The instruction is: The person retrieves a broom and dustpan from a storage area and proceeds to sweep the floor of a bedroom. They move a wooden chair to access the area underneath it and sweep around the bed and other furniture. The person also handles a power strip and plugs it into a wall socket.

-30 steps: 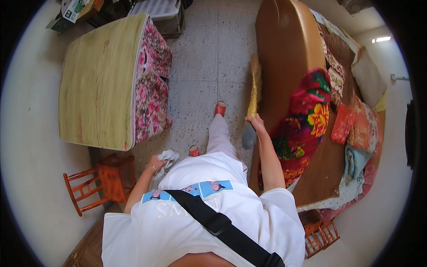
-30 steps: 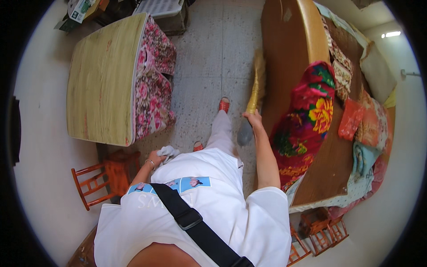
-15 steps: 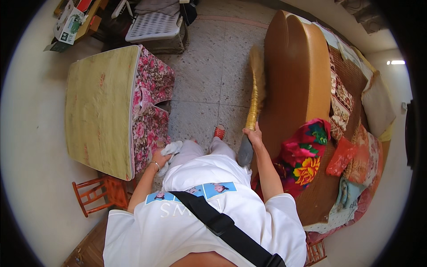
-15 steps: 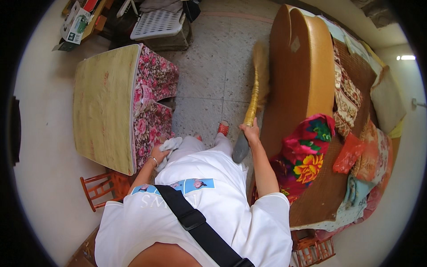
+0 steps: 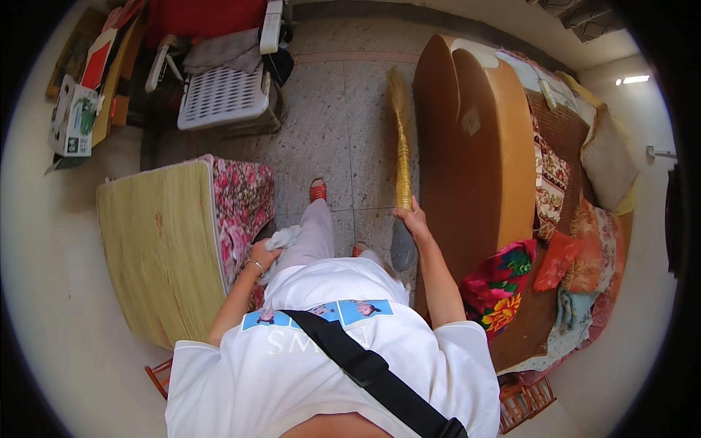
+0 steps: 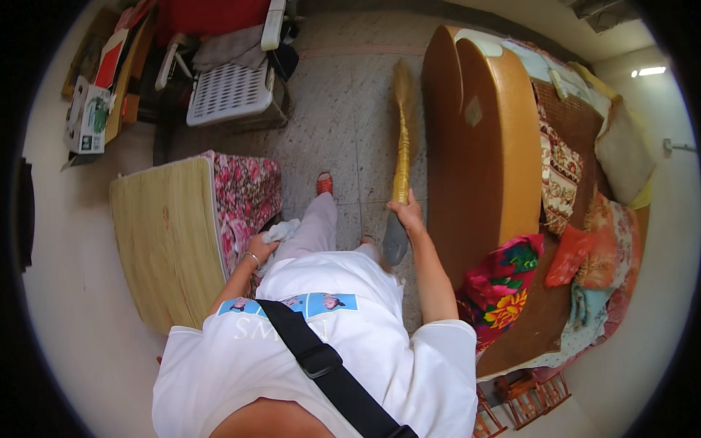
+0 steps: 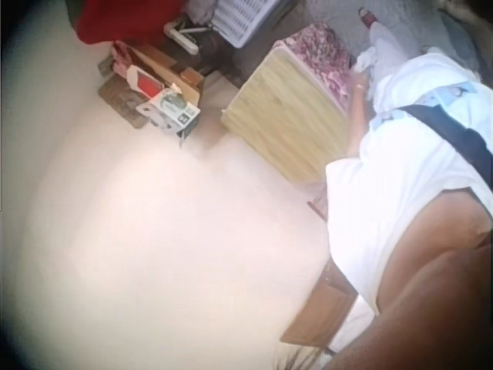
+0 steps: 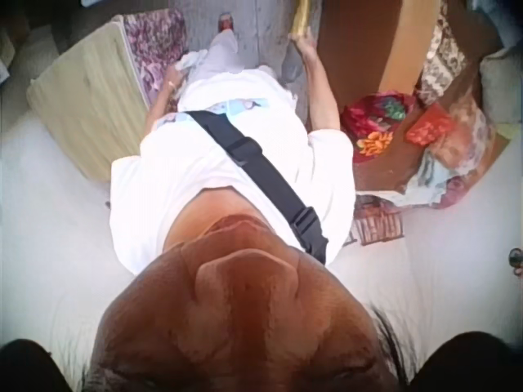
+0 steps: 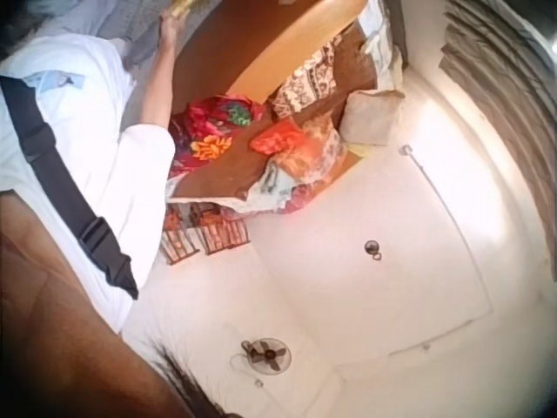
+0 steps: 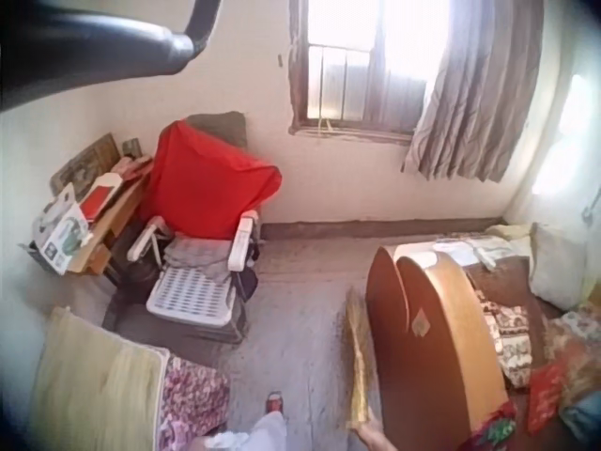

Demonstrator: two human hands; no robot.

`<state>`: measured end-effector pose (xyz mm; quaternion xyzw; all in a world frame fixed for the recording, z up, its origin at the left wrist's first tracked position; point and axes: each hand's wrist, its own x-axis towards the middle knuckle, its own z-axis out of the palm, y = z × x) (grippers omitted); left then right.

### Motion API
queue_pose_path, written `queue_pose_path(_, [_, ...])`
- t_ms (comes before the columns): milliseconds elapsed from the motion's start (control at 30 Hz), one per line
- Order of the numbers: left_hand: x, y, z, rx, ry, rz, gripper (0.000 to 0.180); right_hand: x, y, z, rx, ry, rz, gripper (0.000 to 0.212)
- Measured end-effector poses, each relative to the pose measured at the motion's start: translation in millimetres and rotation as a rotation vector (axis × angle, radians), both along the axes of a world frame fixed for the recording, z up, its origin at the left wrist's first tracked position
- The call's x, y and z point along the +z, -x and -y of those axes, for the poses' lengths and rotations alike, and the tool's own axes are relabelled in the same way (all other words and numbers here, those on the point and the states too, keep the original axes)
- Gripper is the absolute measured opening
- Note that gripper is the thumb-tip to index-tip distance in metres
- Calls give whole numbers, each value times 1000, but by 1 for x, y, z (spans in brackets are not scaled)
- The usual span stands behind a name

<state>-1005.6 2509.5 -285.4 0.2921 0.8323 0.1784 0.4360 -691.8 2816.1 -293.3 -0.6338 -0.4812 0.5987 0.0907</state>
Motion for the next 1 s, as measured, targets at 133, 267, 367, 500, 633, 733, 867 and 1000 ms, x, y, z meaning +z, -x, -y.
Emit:
queue_pose_path(133, [4,60,-40,-59,-49,64,31,-7,53,-41,-21,70,178,85])
queue_pose_path(267, [9,107,-70,-192,-39,39,30,-60,115,-80,13,111,33,85])
queue_pose_path(367, [19,130,-90,-211,6,4,30,-45,144,-102,-39,157,-122,85])
queue_pose_path(500, [1,152,-104,-180,37,21,29,1,151,-129,-95,188,-223,85])
queue_pose_path(633, [-6,168,-129,-140,45,92,30,37,163,-143,-157,94,-167,86])
queue_pose_path(733, [-30,181,-131,-133,-60,119,31,10,164,-167,-220,9,-139,87])
queue_pose_path(867, [-27,185,-162,-112,-63,130,32,-32,181,-220,-155,155,-121,71])
queue_pose_path(1000, [11,182,-228,-194,36,60,33,-11,225,-257,-179,103,-269,40])
